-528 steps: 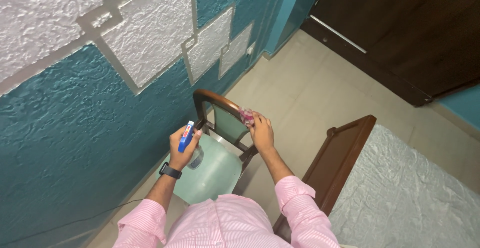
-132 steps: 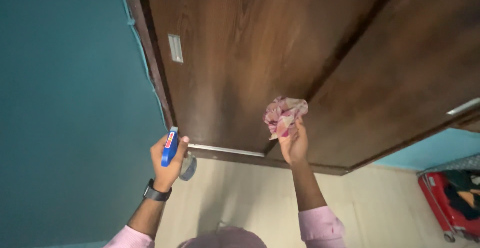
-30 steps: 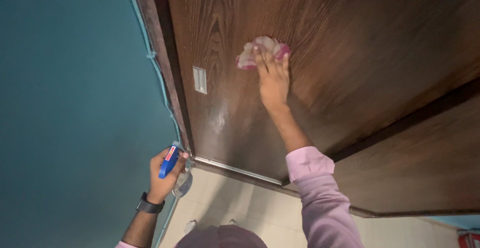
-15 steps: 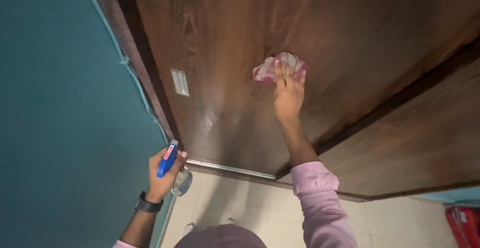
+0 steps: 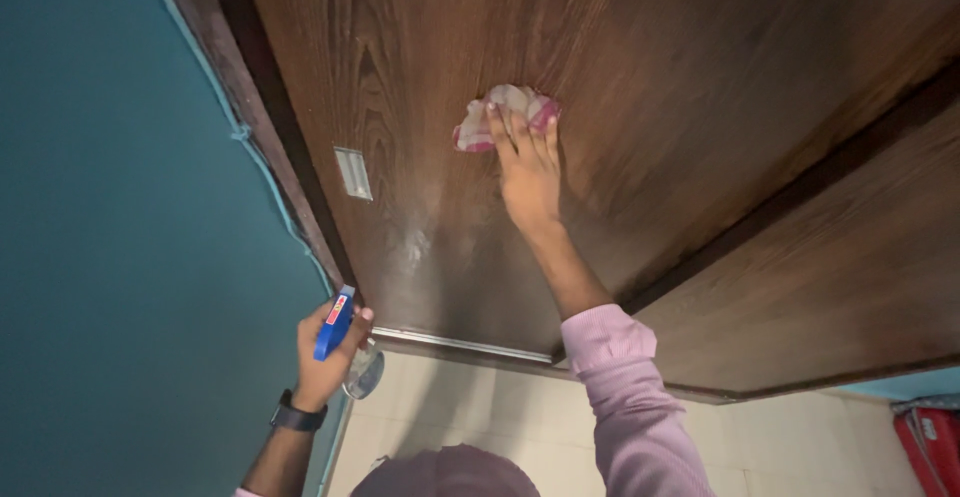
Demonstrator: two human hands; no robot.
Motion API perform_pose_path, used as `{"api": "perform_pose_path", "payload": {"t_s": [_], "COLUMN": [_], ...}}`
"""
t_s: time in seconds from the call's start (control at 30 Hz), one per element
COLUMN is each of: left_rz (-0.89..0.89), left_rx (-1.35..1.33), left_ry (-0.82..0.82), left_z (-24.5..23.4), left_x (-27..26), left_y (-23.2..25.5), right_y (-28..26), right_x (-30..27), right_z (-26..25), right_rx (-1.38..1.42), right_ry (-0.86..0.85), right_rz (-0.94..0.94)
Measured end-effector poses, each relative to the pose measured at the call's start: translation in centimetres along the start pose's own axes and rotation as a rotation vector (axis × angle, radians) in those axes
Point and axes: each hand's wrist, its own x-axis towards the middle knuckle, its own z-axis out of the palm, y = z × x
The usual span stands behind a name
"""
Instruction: The person sprays a cleaning solution from a blue bottle onto a wooden wardrobe door and wipes it with a cloth. They then move to a wooden chair and wipe its seat and backrest. Finally, the person cleans the wooden headboard of a bed using the same spray and cloth method.
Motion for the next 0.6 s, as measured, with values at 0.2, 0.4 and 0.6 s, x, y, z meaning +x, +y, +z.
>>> {"api": "perform_pose_path", "payload": {"t_s": [0.2, 0.4, 0.6], "left_rz": [0.063, 0.060, 0.022], "left_rx": [-0.037, -0.079, -0.082], "left_ry": [-0.074, -0.074, -0.111], "left_z": [1.0, 2.6, 4.1], "left_x": [1.1, 1.8, 2.2], "left_y": [0.1, -0.6, -1.4], "right_y": [2.0, 6.4, 11.0], "right_x": [-0.9, -3.3, -6.5], "right_z": [-0.7, -2.6, -4.9], "right_rx": [-0.045, -0.070, -0.076], "right_ry": [0.023, 0.096, 0.234], "right_rz": [0.047, 0.129, 0.230]}}
